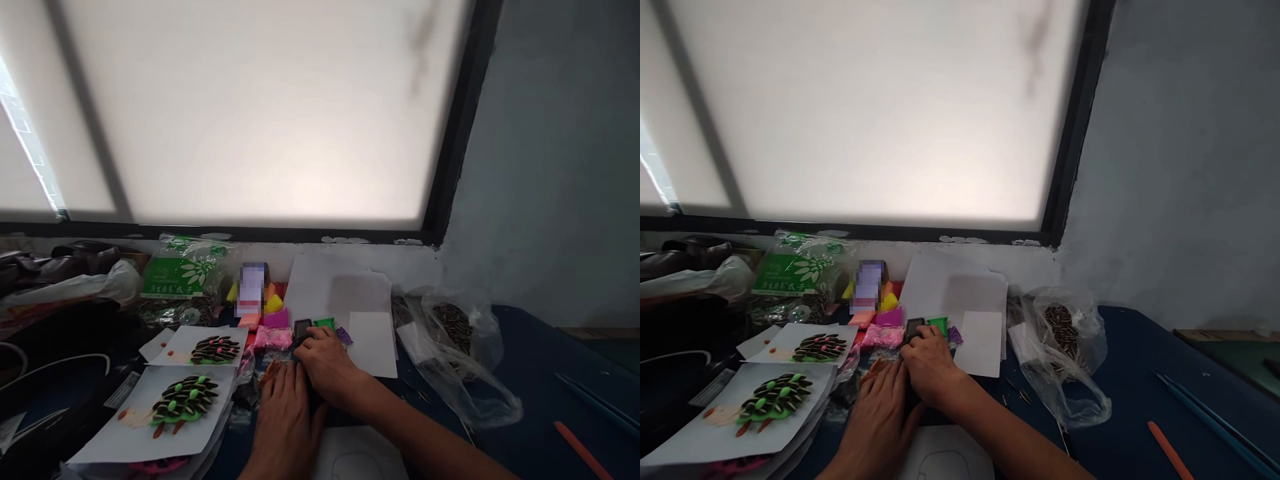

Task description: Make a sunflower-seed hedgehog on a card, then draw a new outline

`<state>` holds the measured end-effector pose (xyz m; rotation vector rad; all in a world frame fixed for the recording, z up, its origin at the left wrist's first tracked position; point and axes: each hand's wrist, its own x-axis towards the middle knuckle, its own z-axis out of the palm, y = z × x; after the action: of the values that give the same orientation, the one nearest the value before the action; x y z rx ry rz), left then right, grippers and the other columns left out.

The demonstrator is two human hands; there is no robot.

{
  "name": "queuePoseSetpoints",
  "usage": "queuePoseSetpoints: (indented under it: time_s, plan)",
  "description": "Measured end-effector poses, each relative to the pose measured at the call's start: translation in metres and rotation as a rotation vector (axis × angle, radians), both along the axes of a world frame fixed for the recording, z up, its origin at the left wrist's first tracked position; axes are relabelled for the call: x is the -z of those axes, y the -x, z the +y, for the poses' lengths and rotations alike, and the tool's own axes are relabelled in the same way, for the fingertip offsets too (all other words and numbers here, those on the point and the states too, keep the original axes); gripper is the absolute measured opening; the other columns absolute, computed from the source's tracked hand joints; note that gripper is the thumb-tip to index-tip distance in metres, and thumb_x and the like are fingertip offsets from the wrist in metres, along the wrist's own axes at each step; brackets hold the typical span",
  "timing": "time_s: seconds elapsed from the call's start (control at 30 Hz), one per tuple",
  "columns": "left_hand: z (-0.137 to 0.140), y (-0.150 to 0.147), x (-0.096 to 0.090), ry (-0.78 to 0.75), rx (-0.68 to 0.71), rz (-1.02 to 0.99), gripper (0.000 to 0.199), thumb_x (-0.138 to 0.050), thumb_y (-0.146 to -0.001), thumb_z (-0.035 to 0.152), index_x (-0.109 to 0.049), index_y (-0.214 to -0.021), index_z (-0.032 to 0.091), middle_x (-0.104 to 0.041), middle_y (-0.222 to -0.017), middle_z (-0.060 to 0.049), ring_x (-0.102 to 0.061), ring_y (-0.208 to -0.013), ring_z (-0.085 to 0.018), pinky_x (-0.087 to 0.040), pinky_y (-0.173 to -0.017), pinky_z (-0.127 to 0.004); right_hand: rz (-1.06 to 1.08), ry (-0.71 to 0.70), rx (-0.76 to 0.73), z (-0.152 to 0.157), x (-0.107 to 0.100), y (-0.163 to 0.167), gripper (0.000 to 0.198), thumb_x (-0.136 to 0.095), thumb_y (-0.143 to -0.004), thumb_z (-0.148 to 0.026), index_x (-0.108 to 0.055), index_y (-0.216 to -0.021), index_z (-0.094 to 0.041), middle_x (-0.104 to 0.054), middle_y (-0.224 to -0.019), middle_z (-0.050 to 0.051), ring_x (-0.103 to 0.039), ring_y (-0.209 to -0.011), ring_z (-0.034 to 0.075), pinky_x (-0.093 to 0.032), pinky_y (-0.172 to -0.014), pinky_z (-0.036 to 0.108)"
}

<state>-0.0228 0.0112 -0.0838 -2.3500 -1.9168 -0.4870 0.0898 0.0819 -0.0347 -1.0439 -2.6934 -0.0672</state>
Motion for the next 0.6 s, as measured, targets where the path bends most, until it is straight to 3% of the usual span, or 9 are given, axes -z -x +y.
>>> queuePoseSetpoints:
  time_s: [0.2, 0.4, 0.6]
  plan:
    - [-0.003, 0.0, -0.001, -0.063, 0.026, -0.01, 0.041, -0.048, -0.084, 0.031, -0.064, -0.116, 0.011, -0.064, -0.12, -0.02, -0.054, -0.114, -0.037, -0.035, -0.098, -0.054, -0.074, -0.029, -0.084, 0.013, -0.004, 0.01, 0.023, -0.05, -0.09, -0.014, -0.07, -0.078, -0.017, -0.07, -0.089, 0.009, -0.057, -0.082, 0.02, -0.037, -0.078, 0.033]
    - [-0.002, 0.0, 0.006, -0.121, 0.04, 0.032, 0.043, -0.048, -0.085, 0.03, -0.064, -0.117, 0.006, -0.064, -0.119, -0.022, -0.055, -0.114, -0.039, -0.037, -0.097, -0.054, -0.117, 0.01, -0.158, 0.023, -0.007, 0.033, 0.021, -0.058, -0.082, -0.009, -0.069, -0.065, -0.017, -0.07, -0.076, 0.01, -0.059, -0.074, 0.022, -0.037, -0.074, 0.035]
    - [0.0, 0.002, 0.015, -0.184, 0.052, 0.063, 0.042, -0.051, -0.082, 0.031, -0.065, -0.116, 0.01, -0.065, -0.12, -0.02, -0.055, -0.115, -0.039, -0.037, -0.099, -0.054, 0.014, 0.098, -0.117, 0.02, -0.006, 0.035, 0.018, -0.058, -0.075, -0.006, -0.066, -0.064, -0.018, -0.07, -0.078, 0.011, -0.059, -0.075, 0.023, -0.039, -0.073, 0.035]
